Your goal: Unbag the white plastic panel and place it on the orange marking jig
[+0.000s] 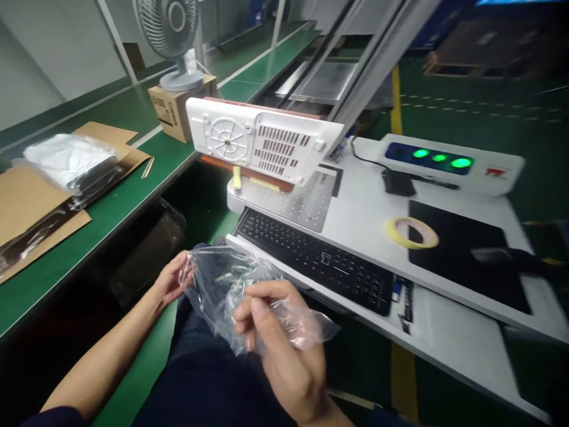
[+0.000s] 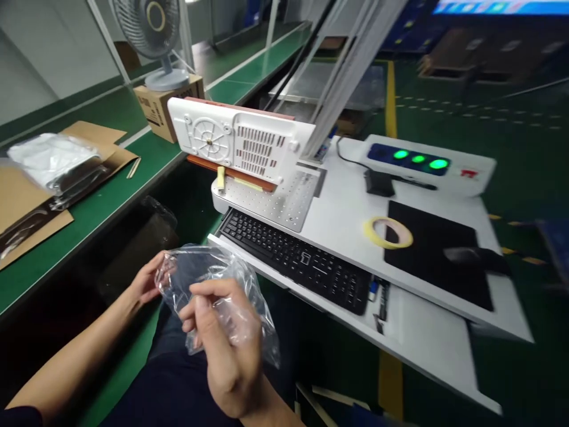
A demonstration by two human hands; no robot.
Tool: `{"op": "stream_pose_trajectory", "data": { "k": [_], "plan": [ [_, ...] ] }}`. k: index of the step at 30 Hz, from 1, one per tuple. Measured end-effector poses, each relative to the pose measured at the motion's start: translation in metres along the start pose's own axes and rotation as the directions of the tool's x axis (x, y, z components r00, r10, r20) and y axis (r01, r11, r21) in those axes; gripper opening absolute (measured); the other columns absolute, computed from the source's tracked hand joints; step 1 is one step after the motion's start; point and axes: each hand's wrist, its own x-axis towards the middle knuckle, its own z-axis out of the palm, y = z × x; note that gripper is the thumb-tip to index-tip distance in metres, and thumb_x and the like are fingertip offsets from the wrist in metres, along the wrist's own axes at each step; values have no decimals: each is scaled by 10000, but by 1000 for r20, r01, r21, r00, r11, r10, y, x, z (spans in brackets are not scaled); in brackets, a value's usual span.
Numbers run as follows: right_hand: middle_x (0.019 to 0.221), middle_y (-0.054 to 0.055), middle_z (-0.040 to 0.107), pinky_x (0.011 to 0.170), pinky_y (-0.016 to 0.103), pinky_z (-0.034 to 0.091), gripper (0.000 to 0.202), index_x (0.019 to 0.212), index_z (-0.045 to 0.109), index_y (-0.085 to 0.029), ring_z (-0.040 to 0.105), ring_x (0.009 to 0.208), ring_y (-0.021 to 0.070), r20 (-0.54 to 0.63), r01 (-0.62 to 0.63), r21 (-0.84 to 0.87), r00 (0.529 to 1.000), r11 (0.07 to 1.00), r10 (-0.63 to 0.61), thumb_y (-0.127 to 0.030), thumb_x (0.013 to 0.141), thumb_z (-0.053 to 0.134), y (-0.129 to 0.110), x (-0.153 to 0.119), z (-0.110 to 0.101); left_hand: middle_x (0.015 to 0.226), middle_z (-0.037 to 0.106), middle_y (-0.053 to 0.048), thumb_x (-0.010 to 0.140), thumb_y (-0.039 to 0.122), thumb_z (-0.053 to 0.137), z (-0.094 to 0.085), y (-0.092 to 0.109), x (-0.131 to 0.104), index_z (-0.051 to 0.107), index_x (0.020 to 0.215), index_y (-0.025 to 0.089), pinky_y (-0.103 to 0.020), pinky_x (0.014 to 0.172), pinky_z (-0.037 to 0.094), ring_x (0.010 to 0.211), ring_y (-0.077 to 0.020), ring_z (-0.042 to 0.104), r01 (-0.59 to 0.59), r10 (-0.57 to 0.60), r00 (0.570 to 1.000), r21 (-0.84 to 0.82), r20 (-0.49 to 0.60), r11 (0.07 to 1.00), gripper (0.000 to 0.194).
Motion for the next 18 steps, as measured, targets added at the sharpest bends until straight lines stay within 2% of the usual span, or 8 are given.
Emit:
{"op": "stream_pose_trajectory", "data": {
  "k": [3,5,9,11,13,14,16,18],
  "plan": [
    [930,65,735,652,274,560,330,1143,740,-211,677,777,179,57,-17,-154,998,988,26,-535,1086,716,9,23,-5,870,738,-23,953,412,875,-27,54,-17,629,1026,182,-125,359,384,581,-109,644,-183,187,979,50,-83,982,344],
    [992,72,758,715,310,576,359,1158,748,-213,688,812,195,154,-34,-295,985,955,82,-560,1076,709,25,45,-12,952,793,-38,979,421,849,-31,78,-27,610,1053,188,-132,336,363,476,-71,577,-274,284,952,92,-118,957,342],
    [1120,87,791,994,444,565,388,1145,768,-212,735,1041,285,169,-150,-634,931,759,325,-571,1013,698,75,81,-46,1265,819,-95,960,481,864,-18,93,-36,538,1016,214,-124,290,294,465,-81,643,-374,382,923,114,-52,920,426],
    [1260,100,782,1121,477,515,363,1183,769,-208,715,1203,316,154,-215,-758,858,615,490,-482,949,724,99,84,-73,1360,796,-115,979,505,841,-6,84,-36,520,1003,217,-133,334,369,523,-119,722,-373,371,928,136,40,918,433],
    [1421,122,734,1177,486,499,541,1331,742,-207,680,1319,338,82,-283,-848,766,448,638,-346,812,799,115,77,-104,1432,765,-138,1012,517,798,9,65,-36,530,993,206,-163,409,461,532,-125,743,-337,308,934,163,179,927,412],
    [1480,132,705,1199,504,493,659,1399,721,-212,660,1364,354,31,-298,-878,745,375,666,-301,753,814,119,70,-119,1483,734,-155,1020,514,789,18,52,-36,546,988,196,-187,449,504,539,-124,749,-302,250,933,186,258,935,401],
    [1516,154,682,1248,541,469,736,1440,704,-206,621,1433,381,-49,-348,-864,777,363,628,-353,730,831,118,56,-145,1578,658,-193,1004,495,807,38,22,-34,604,978,176,-235,517,564,621,-151,788,-236,100,896,274,432,932,379],
    [1468,182,706,1260,554,478,715,1384,720,-185,629,1432,395,-111,-436,-743,829,508,548,-555,783,836,104,42,-163,1604,631,-210,966,468,848,62,-12,-32,669,963,164,-284,613,613,745,-187,815,-268,-29,795,393,606,880,353]
  ]
}}
